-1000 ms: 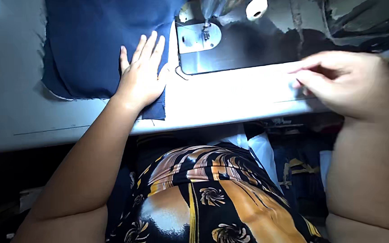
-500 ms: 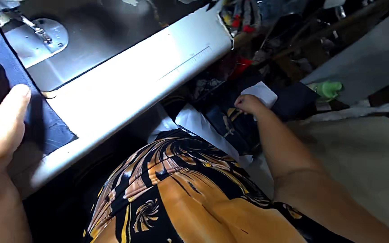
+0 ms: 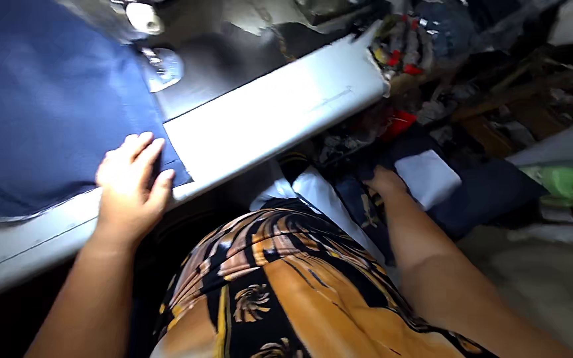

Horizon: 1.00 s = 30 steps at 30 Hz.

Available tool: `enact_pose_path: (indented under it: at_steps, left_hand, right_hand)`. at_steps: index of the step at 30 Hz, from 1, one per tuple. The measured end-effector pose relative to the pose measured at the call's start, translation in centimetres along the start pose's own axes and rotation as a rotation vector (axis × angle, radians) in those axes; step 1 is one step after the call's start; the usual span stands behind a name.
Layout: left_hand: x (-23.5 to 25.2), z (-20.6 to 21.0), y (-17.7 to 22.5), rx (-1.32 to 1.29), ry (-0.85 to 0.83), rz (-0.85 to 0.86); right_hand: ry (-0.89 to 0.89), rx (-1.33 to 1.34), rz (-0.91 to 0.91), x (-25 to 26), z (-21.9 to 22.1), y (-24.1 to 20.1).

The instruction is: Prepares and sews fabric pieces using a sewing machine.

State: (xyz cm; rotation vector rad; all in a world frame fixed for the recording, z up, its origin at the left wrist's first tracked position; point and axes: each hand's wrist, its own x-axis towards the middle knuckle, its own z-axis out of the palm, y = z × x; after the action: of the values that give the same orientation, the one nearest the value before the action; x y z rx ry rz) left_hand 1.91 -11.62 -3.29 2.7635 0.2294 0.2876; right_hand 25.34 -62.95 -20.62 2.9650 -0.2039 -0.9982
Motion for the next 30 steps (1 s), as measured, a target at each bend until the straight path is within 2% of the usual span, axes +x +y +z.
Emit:
enact_pose_path:
  at_steps: [3, 7, 9, 12, 14, 16, 18, 21, 24, 26, 30]
  left_hand:
    - [0.2, 0.0, 0.8, 0.040, 0.022, -0.013]
    - [-0.2, -0.7, 1.0, -0.002, -0.028, -0.066]
    - [-0.1, -1.9, 1.1, 0.003, -0.037, -0.094]
    - [1.8, -3.6, 0.6, -0.003, -0.004, -0.130]
    - [3.7, -3.3, 0.2, -0.004, 0.055, -0.170]
    - [6.3, -2.0, -0.2, -0.012, 0.073, -0.208]
    - [8.5, -0.7, -0.2, 0.069, -0.035, -0.244]
    - [8.8, -0.7, -0.4, 0.134, -0.091, -0.235]
    - [6.8, -1.9, -1.3, 0.176, -0.120, -0.197]
    - [6.8, -3.4, -0.2, 0.282, -0.176, -0.280]
    - [11.2, -5.6, 2.1, 0.338, -0.120, -0.468]
  right_hand:
    - [0.007, 0.039, -0.053, -0.9, -0.6, 0.7]
    - [0.138, 0.128, -0.177, -3.7, -2.2, 2.1]
    - [0.317, 0.244, -0.321, -5.6, -4.8, 2.8]
    - [0.706, 0.346, -0.465, -7.8, -10.9, 1.7]
    - [0.927, 0.294, -0.517, -7.7, -14.3, -0.7]
    - [1.025, 0.200, -0.673, -9.0, -17.3, -6.5]
    - [0.906, 0.111, -0.800, -12.4, -18.7, -14.6]
    - [0.603, 0.051, -1.015, -15.9, -17.0, -23.6]
    - [0.453, -0.006, -1.258, -17.8, -15.3, -27.0]
    - [0.425, -0.017, -1.337, -17.4, -15.1, -28.3]
    - [0.429, 0.156, -1.444, -15.7, -13.9, -30.6]
